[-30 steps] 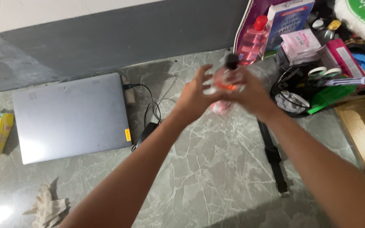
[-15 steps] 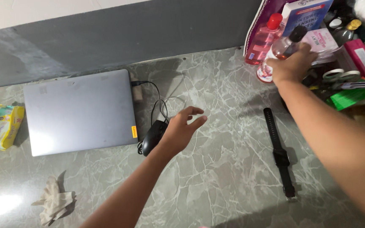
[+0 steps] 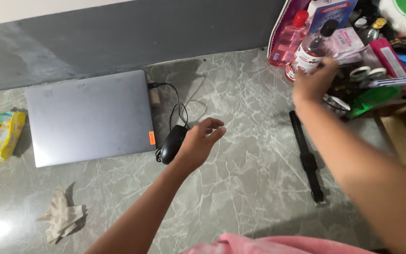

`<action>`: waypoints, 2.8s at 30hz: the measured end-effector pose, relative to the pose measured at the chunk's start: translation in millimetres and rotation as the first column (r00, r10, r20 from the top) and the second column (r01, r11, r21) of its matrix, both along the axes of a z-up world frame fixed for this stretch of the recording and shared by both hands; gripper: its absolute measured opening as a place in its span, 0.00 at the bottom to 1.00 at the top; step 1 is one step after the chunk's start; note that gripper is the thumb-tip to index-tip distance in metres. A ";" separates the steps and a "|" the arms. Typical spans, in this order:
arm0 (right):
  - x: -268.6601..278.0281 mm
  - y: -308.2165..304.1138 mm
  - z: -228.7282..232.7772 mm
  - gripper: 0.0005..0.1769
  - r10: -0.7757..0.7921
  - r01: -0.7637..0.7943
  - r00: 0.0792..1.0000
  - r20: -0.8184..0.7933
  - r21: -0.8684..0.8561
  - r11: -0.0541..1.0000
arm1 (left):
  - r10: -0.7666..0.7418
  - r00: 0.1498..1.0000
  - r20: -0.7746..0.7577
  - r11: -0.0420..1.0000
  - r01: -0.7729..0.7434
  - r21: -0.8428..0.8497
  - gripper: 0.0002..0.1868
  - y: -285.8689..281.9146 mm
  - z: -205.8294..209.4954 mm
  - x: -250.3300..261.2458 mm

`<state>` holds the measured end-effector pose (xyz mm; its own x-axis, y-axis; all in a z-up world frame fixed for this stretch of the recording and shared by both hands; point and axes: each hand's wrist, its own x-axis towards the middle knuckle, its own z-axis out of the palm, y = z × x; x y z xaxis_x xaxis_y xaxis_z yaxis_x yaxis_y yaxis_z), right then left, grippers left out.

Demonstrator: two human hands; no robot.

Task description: The person wipes a desktop with a cloth, moves bottles and office supplies, organizes various charging cables and power adapters, and shifts a laptop across the surface.

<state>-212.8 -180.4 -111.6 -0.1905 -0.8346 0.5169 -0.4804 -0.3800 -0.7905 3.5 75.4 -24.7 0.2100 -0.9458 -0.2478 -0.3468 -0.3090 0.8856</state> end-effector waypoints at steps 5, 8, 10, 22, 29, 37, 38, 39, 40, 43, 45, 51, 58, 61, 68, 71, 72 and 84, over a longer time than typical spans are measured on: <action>32.4 90.3 10.4 0.17 0.067 -0.090 0.993 0.098 0.258 0.962 | 0.034 0.999 -0.036 0.999 -0.033 0.034 0.19 42.5 5.5 8.9; 54.5 139.3 12.7 0.12 0.104 -0.083 0.980 -0.173 0.121 0.989 | 0.067 0.995 -0.076 0.998 -0.068 0.000 0.18 74.7 0.1 15.9; 75.5 179.8 14.1 0.10 0.152 -0.124 0.983 -0.102 0.242 0.962 | 0.088 0.992 -0.087 0.996 -0.088 -0.005 0.17 97.6 -4.1 22.4; 243.0 373.2 48.2 0.10 0.373 -0.330 0.924 0.090 0.683 0.652 | 0.229 0.968 -0.106 0.973 -0.231 -0.011 0.17 251.3 -16.8 149.8; 386.3 456.7 43.8 0.09 0.470 -0.435 0.871 0.143 0.666 0.605 | 0.305 0.950 -0.065 0.947 -0.310 -0.079 0.15 330.7 -43.5 302.6; 518.7 530.5 25.8 0.08 0.572 -0.513 0.805 0.157 0.669 0.538 | 0.360 0.933 -0.003 0.925 -0.357 -0.126 0.15 393.2 -73.7 462.6; 532.1 534.8 22.4 0.08 0.573 -0.510 0.805 0.153 0.671 0.538 | 0.366 0.930 0.030 0.924 -0.359 -0.132 0.15 395.1 -76.5 478.7; 545.5 538.8 18.5 0.09 0.587 -0.523 0.794 0.159 0.671 0.526 | 0.372 0.926 0.063 0.922 -0.361 -0.138 0.15 395.8 -80.0 494.5; 556.7 541.8 14.9 0.10 0.599 -0.534 0.784 0.163 0.670 0.516 | 0.371 0.927 0.058 0.923 -0.360 -0.137 0.15 395.0 -84.6 509.5; 587.5 542.5 5.7 0.10 0.630 -0.572 0.750 0.200 0.674 0.468 | 0.394 0.913 0.103 0.918 -0.386 -0.093 0.15 384.9 -106.1 558.0; 605.4 538.5 1.4 0.10 0.642 -0.577 0.737 0.211 0.691 0.436 | 0.431 0.878 0.211 0.902 -0.413 -0.123 0.16 372.3 -127.9 591.0; 644.0 508.2 -13.8 0.11 0.647 -0.571 0.724 0.240 0.735 0.366 | 0.563 0.760 0.325 0.826 -0.528 -0.196 0.17 320.8 -190.0 687.7; 702.0 467.3 -41.5 0.13 0.631 -0.596 0.712 0.308 0.739 0.313 | 0.567 0.677 0.469 0.823 -0.479 -0.305 0.18 273.7 -233.7 745.6; 728.4 454.2 -54.7 0.17 0.541 -0.555 0.757 0.367 0.798 0.235 | 0.554 0.714 0.427 0.826 -0.534 -0.178 0.16 262.8 -238.0 747.7; 764.7 440.0 -68.3 0.17 0.407 -0.566 0.761 0.506 0.824 0.035 | 0.658 0.640 0.396 0.728 -0.676 -0.116 0.18 256.9 -232.2 715.2; 770.9 444.2 -67.0 0.15 0.418 -0.529 0.787 0.453 0.845 0.081 | 0.701 0.671 0.242 0.679 -0.731 0.062 0.17 263.7 -222.9 698.2; 770.0 446.1 -66.0 0.15 0.420 -0.501 0.797 0.434 0.863 0.060 | 0.695 0.708 0.122 0.687 -0.705 0.175 0.17 267.5 -219.6 694.4; 696.6 494.4 -2.1 0.16 0.407 -0.652 0.688 0.601 0.758 -0.017 | 0.727 0.683 -0.066 0.682 -0.707 0.186 0.19 340.9 -153.8 613.1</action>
